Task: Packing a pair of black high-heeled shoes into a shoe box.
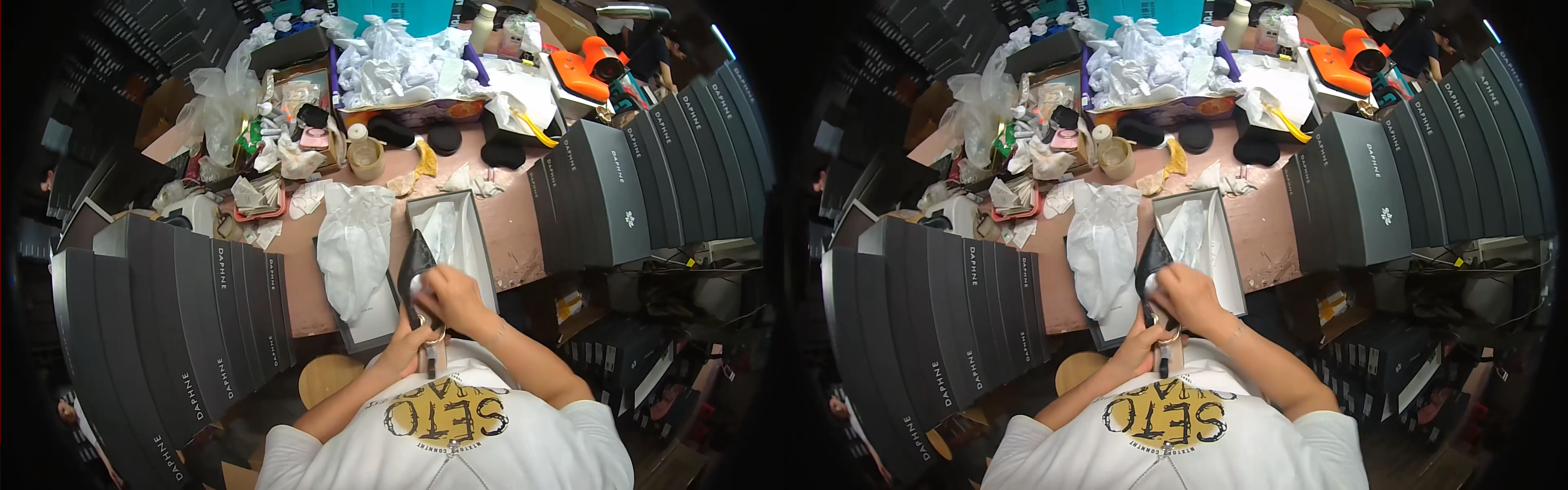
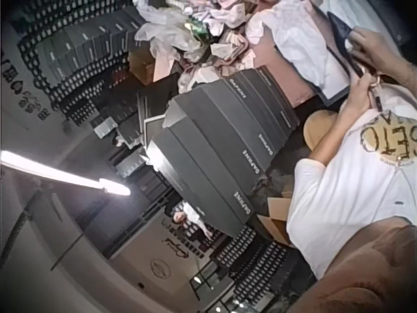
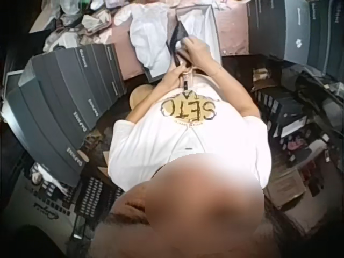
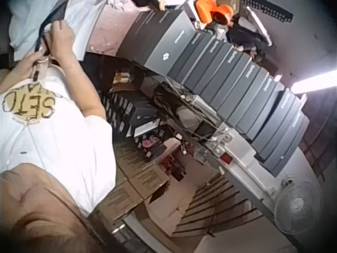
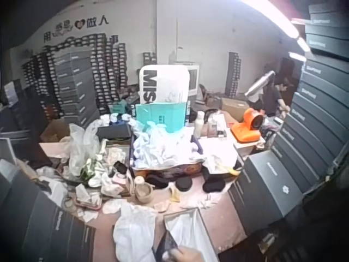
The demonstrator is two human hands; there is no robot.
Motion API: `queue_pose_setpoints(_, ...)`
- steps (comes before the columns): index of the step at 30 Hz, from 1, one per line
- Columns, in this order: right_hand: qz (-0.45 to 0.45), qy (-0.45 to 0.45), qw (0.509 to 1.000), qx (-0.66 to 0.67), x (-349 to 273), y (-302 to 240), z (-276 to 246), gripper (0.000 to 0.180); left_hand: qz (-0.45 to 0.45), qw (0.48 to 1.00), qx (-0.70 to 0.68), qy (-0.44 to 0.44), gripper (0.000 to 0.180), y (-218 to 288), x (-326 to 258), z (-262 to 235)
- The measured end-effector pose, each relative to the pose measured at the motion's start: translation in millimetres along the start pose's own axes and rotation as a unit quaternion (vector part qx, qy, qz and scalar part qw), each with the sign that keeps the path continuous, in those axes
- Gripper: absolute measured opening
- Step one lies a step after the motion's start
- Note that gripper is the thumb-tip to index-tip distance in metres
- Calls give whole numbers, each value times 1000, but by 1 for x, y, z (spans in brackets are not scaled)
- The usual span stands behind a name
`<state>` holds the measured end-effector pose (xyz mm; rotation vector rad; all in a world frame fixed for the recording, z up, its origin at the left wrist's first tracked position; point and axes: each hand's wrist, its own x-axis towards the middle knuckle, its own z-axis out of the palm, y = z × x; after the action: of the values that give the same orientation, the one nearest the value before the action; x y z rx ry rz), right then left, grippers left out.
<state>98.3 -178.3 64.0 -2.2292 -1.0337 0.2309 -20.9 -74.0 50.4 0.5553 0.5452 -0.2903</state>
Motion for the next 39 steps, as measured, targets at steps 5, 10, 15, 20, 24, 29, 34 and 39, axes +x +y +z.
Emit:
queue_pose_setpoints(5,21,190,977,94,26,-2,7,68,44,996,73,1,65,8,6,2)
queue_pose_setpoints(10,84,-85,984,130,71,15,-8,75,-13,999,9,49,38,24,30,-12)
queue_pose_setpoints(15,57,-58,928,364,77,-11,-50,70,23,974,-220,-53,42,72,25,-22)
queue_pose_setpoints(20,58,-143,914,375,18,-28,-44,50,-29,900,-369,-228,53,79,25,-43)
queue_pose_setpoints(24,25,-125,935,330,10,-50,-27,29,-42,849,-433,-301,73,64,42,-51)
queue_pose_setpoints(29,-27,-98,956,277,8,-48,-28,22,-83,804,-488,-330,79,52,50,-51)
queue_pose_setpoints(34,-3,-93,958,272,5,-49,-25,21,-94,791,-489,-356,83,50,59,-51)
queue_pose_setpoints(39,-55,-56,972,223,4,-39,-17,18,-29,967,-207,-147,92,59,42,-67)
